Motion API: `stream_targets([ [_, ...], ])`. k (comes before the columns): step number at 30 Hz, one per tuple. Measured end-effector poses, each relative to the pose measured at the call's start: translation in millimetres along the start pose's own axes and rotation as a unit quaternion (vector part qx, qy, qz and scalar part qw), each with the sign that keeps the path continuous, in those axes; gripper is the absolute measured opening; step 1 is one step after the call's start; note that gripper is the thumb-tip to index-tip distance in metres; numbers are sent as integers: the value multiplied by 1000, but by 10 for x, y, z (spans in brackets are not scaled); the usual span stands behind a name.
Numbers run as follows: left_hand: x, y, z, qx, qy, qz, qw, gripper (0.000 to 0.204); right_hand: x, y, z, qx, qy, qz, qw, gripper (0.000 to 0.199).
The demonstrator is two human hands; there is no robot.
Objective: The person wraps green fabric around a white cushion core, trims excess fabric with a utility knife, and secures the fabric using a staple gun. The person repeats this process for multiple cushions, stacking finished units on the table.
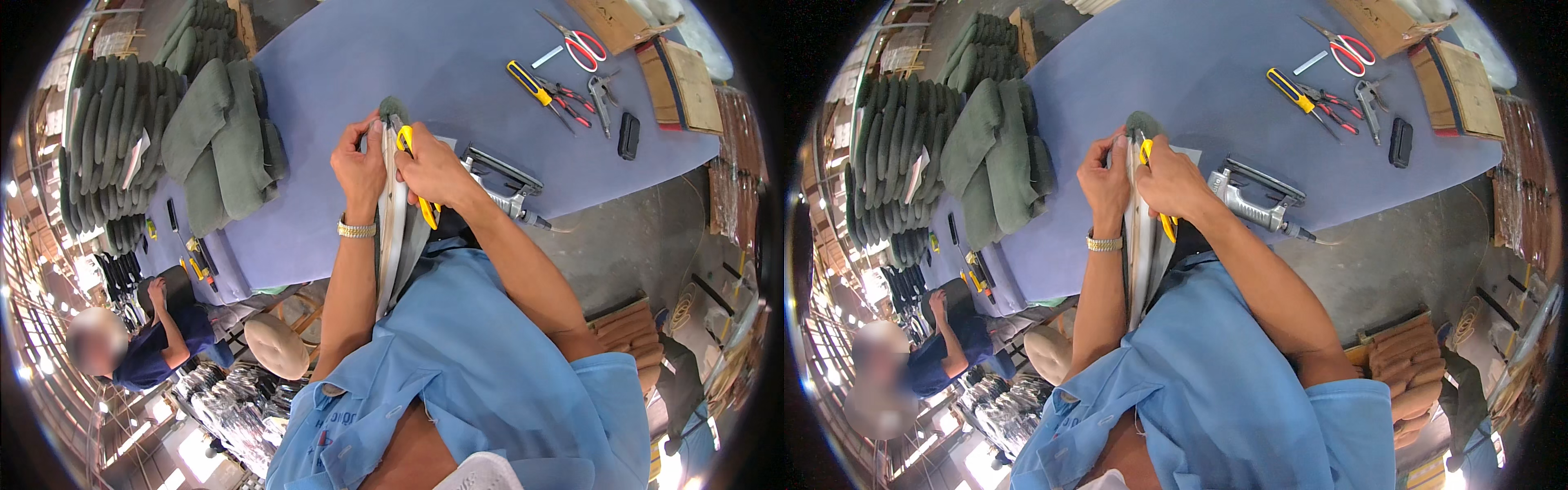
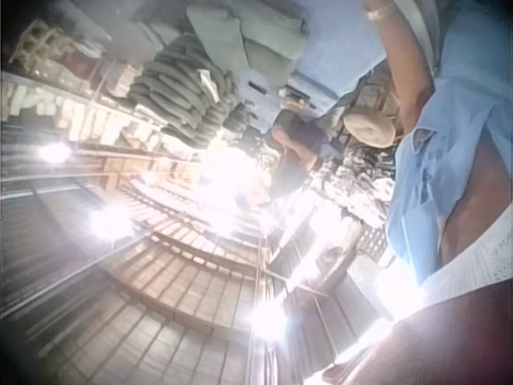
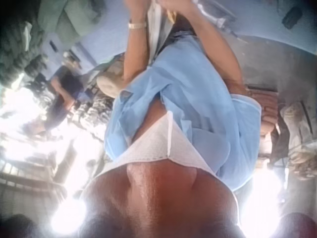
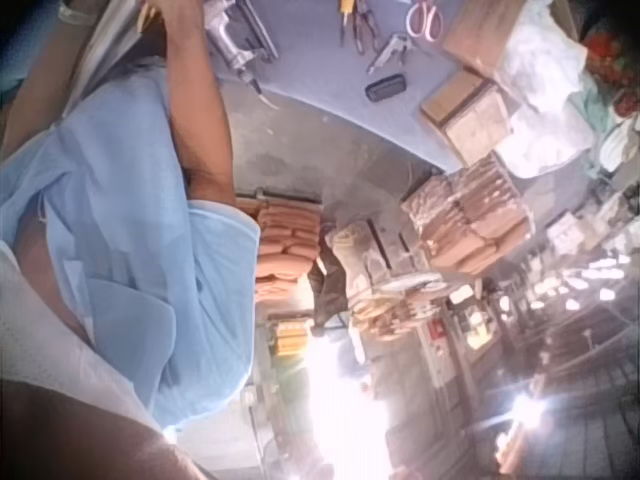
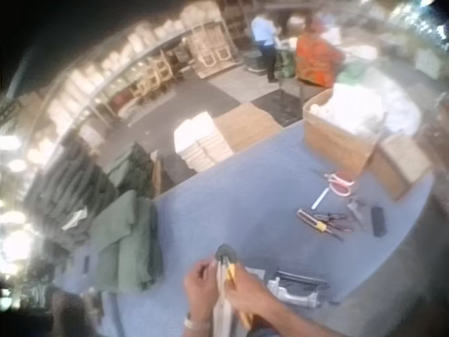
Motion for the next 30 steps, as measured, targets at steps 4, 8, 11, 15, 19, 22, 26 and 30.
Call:
stream_targets([
  [4,-47,31,-4,4,9,-5,1000,19,44,-31,-12,-13,0,0,1000,43],
  [8,-105,73,-13,1,12,5,1000,20,74,-38,-20,-32,-3,41,999,31],
  [11,-126,33,-20,14,9,-9,1000,21,105,-8,-15,-34,-13,63,997,35],
  [15,-128,28,-15,23,12,-32,999,22,114,-40,-26,-29,-16,56,998,39],
  [19,-130,16,-17,-12,12,-30,999,24,120,-8,-3,-29,-16,57,998,37],
  [22,-121,22,-19,8,3,-14,1000,25,97,-36,-39,-19,-11,58,998,36],
  [26,-90,121,-21,80,-7,9,997,25,70,-29,-39,-11,-8,59,998,34],
  [30,-79,55,-17,41,5,-9,999,25,41,-7,0,-8,-4,68,998,34],
])
Point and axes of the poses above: each hand's wrist, its own z-axis towards the middle knuckle, its own x-axis out of the back of the hand, y = z × x, the point moved 1 cm from there along z, towards the middle knuckle, and after that the axes turned 13 degrees about -y, right-handed, at the moved point
